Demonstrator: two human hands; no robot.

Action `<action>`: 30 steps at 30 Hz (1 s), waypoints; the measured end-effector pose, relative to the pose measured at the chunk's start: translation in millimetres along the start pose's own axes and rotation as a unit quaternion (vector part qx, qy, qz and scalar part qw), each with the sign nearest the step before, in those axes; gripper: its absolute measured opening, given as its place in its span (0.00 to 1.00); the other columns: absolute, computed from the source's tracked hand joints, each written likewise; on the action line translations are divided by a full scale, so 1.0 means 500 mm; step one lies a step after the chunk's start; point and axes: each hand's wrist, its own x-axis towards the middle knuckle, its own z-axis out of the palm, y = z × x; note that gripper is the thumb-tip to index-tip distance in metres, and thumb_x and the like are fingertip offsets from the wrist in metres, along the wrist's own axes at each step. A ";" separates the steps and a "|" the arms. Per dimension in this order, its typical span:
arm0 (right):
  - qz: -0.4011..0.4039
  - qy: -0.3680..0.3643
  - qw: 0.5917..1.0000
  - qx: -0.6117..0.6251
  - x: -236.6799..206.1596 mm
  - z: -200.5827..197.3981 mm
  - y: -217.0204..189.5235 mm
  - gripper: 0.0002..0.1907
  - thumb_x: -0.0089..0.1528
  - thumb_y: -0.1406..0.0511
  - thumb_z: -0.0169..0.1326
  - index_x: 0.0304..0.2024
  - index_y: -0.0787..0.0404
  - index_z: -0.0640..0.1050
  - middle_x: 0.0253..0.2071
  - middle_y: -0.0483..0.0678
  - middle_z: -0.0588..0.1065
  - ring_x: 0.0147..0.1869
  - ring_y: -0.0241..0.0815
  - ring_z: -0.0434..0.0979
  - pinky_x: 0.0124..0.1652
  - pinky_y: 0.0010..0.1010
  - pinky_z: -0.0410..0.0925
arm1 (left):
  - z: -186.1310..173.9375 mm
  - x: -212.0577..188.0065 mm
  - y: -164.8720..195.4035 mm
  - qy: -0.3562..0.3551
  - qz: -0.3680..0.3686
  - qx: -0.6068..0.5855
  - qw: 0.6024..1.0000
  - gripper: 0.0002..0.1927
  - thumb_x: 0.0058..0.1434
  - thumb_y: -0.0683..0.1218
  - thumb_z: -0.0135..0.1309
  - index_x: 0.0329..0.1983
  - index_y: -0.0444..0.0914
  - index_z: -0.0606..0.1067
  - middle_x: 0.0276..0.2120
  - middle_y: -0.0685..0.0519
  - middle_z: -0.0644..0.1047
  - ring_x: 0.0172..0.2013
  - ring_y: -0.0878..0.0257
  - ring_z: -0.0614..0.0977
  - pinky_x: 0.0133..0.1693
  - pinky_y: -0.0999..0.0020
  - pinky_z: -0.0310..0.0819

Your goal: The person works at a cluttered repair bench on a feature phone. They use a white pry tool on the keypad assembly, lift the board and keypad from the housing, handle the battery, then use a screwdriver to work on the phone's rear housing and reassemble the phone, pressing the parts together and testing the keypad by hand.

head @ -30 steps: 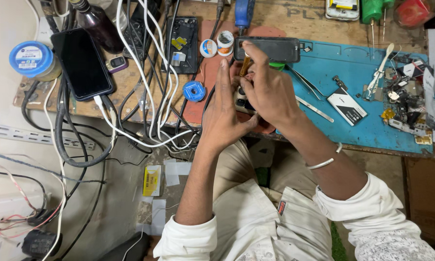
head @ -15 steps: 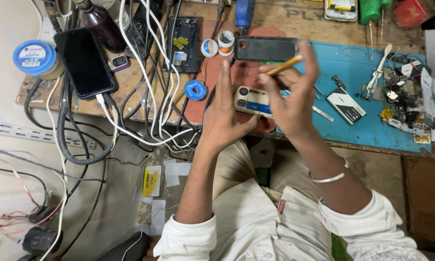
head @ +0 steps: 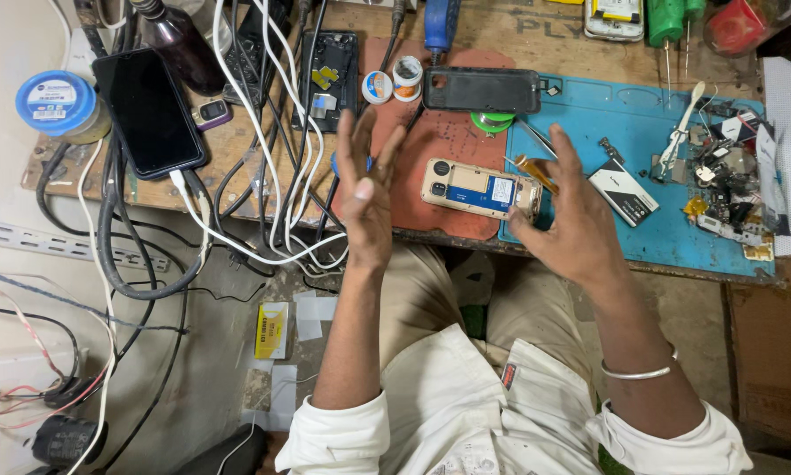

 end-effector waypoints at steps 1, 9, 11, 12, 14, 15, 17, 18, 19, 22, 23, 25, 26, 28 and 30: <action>-0.053 0.002 0.998 -0.033 0.003 0.002 -0.006 0.56 0.55 0.66 0.67 0.77 0.60 0.47 0.53 0.64 0.77 0.55 0.56 0.80 0.52 0.40 0.72 | 0.002 -0.003 -0.001 -0.010 -0.012 0.036 0.999 0.51 0.65 0.64 0.52 0.83 0.41 0.45 0.80 0.43 0.51 0.76 0.41 0.64 0.77 0.47 0.53; 0.026 0.018 0.992 0.121 0.024 0.019 -0.003 0.44 0.63 0.70 0.63 0.76 0.61 0.53 0.53 0.60 0.79 0.54 0.53 0.84 0.49 0.35 0.76 | 0.018 -0.011 0.011 -0.059 -0.062 0.141 0.986 0.44 0.71 0.62 0.48 0.81 0.35 0.52 0.78 0.41 0.58 0.75 0.42 0.67 0.74 0.48 0.59; 0.052 0.052 0.993 0.095 0.036 0.027 0.002 0.36 0.65 0.70 0.63 0.70 0.61 0.59 0.50 0.55 0.81 0.47 0.51 0.85 0.44 0.36 0.74 | 0.021 -0.007 0.010 -0.064 -0.052 0.148 0.986 0.41 0.71 0.60 0.49 0.80 0.35 0.54 0.78 0.42 0.56 0.73 0.42 0.68 0.73 0.49 0.62; 0.085 0.065 0.991 0.081 0.045 0.034 0.003 0.31 0.65 0.69 0.63 0.66 0.60 0.62 0.47 0.52 0.83 0.41 0.50 0.84 0.39 0.38 0.73 | 0.022 -0.006 0.010 -0.066 -0.048 0.151 0.985 0.40 0.71 0.59 0.49 0.79 0.35 0.55 0.79 0.42 0.55 0.73 0.42 0.69 0.72 0.49 0.63; 0.097 0.103 0.989 0.036 0.064 0.047 0.004 0.26 0.65 0.67 0.65 0.59 0.60 0.65 0.43 0.47 0.84 0.36 0.51 0.84 0.34 0.41 0.70 | 0.023 -0.006 0.010 -0.076 -0.029 0.151 0.985 0.39 0.72 0.59 0.48 0.79 0.35 0.56 0.79 0.43 0.56 0.73 0.43 0.70 0.73 0.49 0.65; 0.073 0.128 0.989 0.007 0.076 0.056 0.002 0.26 0.64 0.66 0.67 0.55 0.60 0.65 0.41 0.47 0.84 0.37 0.53 0.84 0.34 0.43 0.70 | 0.024 -0.004 0.010 -0.081 -0.019 0.152 0.985 0.38 0.73 0.59 0.48 0.79 0.35 0.57 0.79 0.43 0.56 0.73 0.43 0.70 0.73 0.50 0.66; 0.053 0.152 0.986 -0.042 0.101 0.076 -0.005 0.26 0.62 0.64 0.70 0.50 0.61 0.65 0.38 0.47 0.83 0.37 0.56 0.82 0.33 0.47 0.69 | 0.025 -0.006 0.012 -0.071 -0.024 0.162 0.984 0.37 0.72 0.58 0.49 0.78 0.35 0.58 0.79 0.43 0.56 0.72 0.43 0.71 0.72 0.49 0.66; 0.056 0.155 0.984 -0.063 0.113 0.086 -0.009 0.26 0.61 0.63 0.70 0.48 0.61 0.65 0.36 0.47 0.83 0.36 0.58 0.82 0.31 0.49 0.68 | 0.026 -0.006 0.012 -0.066 -0.027 0.167 0.983 0.37 0.72 0.58 0.49 0.78 0.35 0.59 0.79 0.43 0.56 0.72 0.43 0.71 0.72 0.49 0.66; 0.059 0.160 0.982 -0.084 0.125 0.095 -0.014 0.26 0.59 0.62 0.71 0.46 0.60 0.65 0.34 0.48 0.82 0.35 0.60 0.81 0.30 0.51 0.67 | 0.027 -0.008 0.013 -0.065 -0.029 0.172 0.983 0.37 0.72 0.58 0.49 0.78 0.35 0.59 0.78 0.43 0.56 0.72 0.43 0.71 0.72 0.49 0.66; 0.135 0.125 0.971 -0.153 0.149 0.115 -0.028 0.26 0.60 0.57 0.72 0.43 0.58 0.67 0.25 0.52 0.77 0.29 0.60 0.79 0.27 0.52 0.67 | 0.029 -0.013 0.017 -0.061 -0.034 0.188 0.980 0.37 0.72 0.59 0.49 0.77 0.36 0.60 0.78 0.43 0.56 0.72 0.44 0.71 0.71 0.49 0.66; 0.138 0.126 0.970 -0.156 0.151 0.117 -0.031 0.25 0.60 0.58 0.71 0.43 0.58 0.67 0.26 0.52 0.77 0.29 0.60 0.79 0.27 0.52 0.66 | 0.029 -0.013 0.018 -0.063 -0.034 0.194 0.978 0.37 0.72 0.60 0.49 0.77 0.37 0.60 0.78 0.43 0.57 0.72 0.44 0.71 0.70 0.49 0.67; 0.142 0.128 0.968 -0.161 0.152 0.118 -0.035 0.22 0.60 0.60 0.69 0.43 0.58 0.68 0.26 0.51 0.77 0.29 0.59 0.79 0.26 0.53 0.66 | 0.028 -0.013 0.019 -0.069 -0.026 0.200 0.977 0.37 0.72 0.61 0.49 0.77 0.37 0.61 0.78 0.43 0.57 0.72 0.45 0.71 0.70 0.50 0.67; 0.131 0.128 0.969 -0.163 0.151 0.117 -0.035 0.22 0.60 0.61 0.69 0.43 0.58 0.68 0.26 0.51 0.77 0.29 0.59 0.79 0.26 0.52 0.66 | 0.028 -0.013 0.019 -0.073 -0.020 0.202 0.977 0.36 0.73 0.61 0.49 0.77 0.37 0.61 0.78 0.43 0.57 0.72 0.45 0.72 0.71 0.50 0.66; 0.115 0.130 0.970 -0.168 0.149 0.113 -0.032 0.22 0.60 0.62 0.69 0.43 0.59 0.68 0.27 0.52 0.77 0.30 0.60 0.79 0.27 0.52 0.67 | 0.028 -0.013 0.019 -0.076 -0.021 0.202 0.976 0.36 0.73 0.62 0.50 0.77 0.37 0.61 0.78 0.43 0.57 0.72 0.45 0.72 0.72 0.50 0.66; 0.114 0.129 0.974 -0.149 0.147 0.108 -0.026 0.23 0.60 0.61 0.70 0.42 0.59 0.67 0.28 0.52 0.78 0.31 0.60 0.79 0.27 0.52 0.67 | 0.028 -0.014 0.018 -0.074 -0.030 0.200 0.976 0.37 0.72 0.62 0.50 0.76 0.37 0.62 0.78 0.43 0.56 0.72 0.45 0.72 0.70 0.50 0.67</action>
